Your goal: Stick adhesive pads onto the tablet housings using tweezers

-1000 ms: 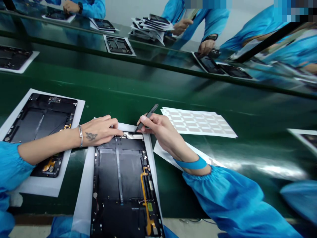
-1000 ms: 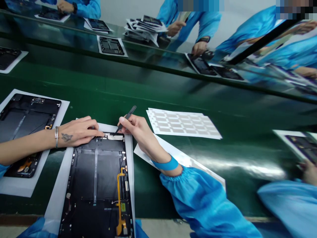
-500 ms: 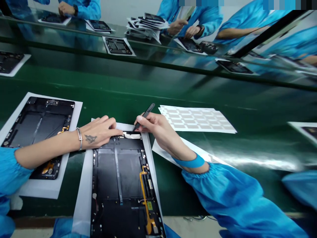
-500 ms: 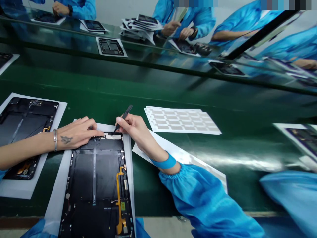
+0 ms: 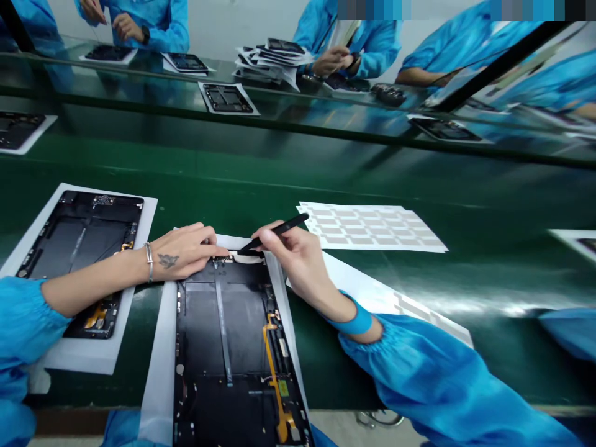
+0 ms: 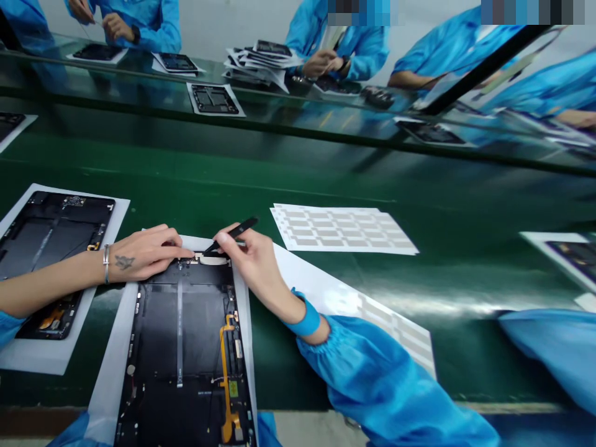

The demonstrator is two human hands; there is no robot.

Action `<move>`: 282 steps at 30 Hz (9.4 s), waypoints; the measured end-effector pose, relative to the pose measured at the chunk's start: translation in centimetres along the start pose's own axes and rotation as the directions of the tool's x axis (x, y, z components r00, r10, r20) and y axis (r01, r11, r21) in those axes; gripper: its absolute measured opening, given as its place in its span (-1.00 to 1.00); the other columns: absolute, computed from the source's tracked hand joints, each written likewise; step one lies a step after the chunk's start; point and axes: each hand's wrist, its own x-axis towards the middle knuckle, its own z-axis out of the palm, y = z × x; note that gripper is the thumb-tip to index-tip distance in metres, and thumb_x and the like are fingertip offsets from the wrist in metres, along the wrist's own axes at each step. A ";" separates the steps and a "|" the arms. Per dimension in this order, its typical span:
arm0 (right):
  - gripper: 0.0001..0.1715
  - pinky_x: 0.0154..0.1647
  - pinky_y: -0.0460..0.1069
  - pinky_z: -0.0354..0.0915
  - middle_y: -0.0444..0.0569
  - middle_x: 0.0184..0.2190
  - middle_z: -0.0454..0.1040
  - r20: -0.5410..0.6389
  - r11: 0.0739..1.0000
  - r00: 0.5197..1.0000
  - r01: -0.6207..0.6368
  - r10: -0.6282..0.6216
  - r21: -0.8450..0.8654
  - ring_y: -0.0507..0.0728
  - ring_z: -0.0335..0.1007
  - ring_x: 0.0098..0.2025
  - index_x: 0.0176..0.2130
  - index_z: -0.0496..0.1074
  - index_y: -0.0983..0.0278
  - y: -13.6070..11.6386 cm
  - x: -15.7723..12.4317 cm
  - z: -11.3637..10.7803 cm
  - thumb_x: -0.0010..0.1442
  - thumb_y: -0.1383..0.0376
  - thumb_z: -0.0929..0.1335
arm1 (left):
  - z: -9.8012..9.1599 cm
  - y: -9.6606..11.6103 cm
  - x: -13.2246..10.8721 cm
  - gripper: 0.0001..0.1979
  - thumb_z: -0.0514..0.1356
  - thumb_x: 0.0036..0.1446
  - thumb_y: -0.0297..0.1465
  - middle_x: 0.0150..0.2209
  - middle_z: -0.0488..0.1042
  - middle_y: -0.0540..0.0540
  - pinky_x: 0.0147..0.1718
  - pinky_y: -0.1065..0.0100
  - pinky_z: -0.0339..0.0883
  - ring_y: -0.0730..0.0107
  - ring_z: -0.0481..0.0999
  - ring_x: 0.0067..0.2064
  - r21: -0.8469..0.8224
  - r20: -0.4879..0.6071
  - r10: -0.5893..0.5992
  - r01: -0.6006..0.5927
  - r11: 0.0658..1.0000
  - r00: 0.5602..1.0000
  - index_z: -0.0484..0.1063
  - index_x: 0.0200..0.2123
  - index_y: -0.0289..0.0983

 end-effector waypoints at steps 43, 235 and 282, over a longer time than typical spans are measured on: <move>-0.58 -0.37 0.01 0.39 0.00 -0.37 0.57 0.015 0.963 0.978 0.208 -0.209 -0.171 0.14 0.50 -0.35 -0.34 0.54 0.25 0.5 -0.6 -0.5 0.29 -0.02 0.35 | -0.5 0.2 0.0 -0.68 0.03 0.26 -0.61 0.00 0.49 -0.18 -0.21 0.31 0.33 0.27 0.43 -0.10 0.158 -0.023 0.116 -0.111 0.981 0.993 0.42 0.02 -0.31; -0.42 -0.30 0.06 0.35 0.04 -0.33 0.59 0.086 0.979 0.990 0.124 -0.111 -0.163 0.20 0.50 -0.33 -0.41 0.51 0.22 0.2 -0.1 0.5 0.23 -0.19 0.30 | -0.3 0.9 0.7 -0.63 0.03 0.23 -0.62 -0.12 0.52 -0.15 -0.16 0.31 0.42 0.30 0.44 -0.15 0.172 -0.026 0.072 -0.067 0.983 0.997 0.46 0.03 -0.29; -0.82 -0.21 0.06 0.49 0.08 -0.34 0.57 0.432 0.417 0.556 0.826 -0.710 -0.378 0.19 0.49 -0.21 -0.08 0.45 0.33 0.2 -2.6 -3.0 0.30 0.46 0.35 | 0.3 0.7 1.2 -0.62 0.03 0.27 -0.62 -0.04 0.47 -0.16 -0.20 0.29 0.31 0.23 0.37 -0.14 0.142 -0.021 0.106 -0.102 0.985 0.994 0.44 0.09 -0.28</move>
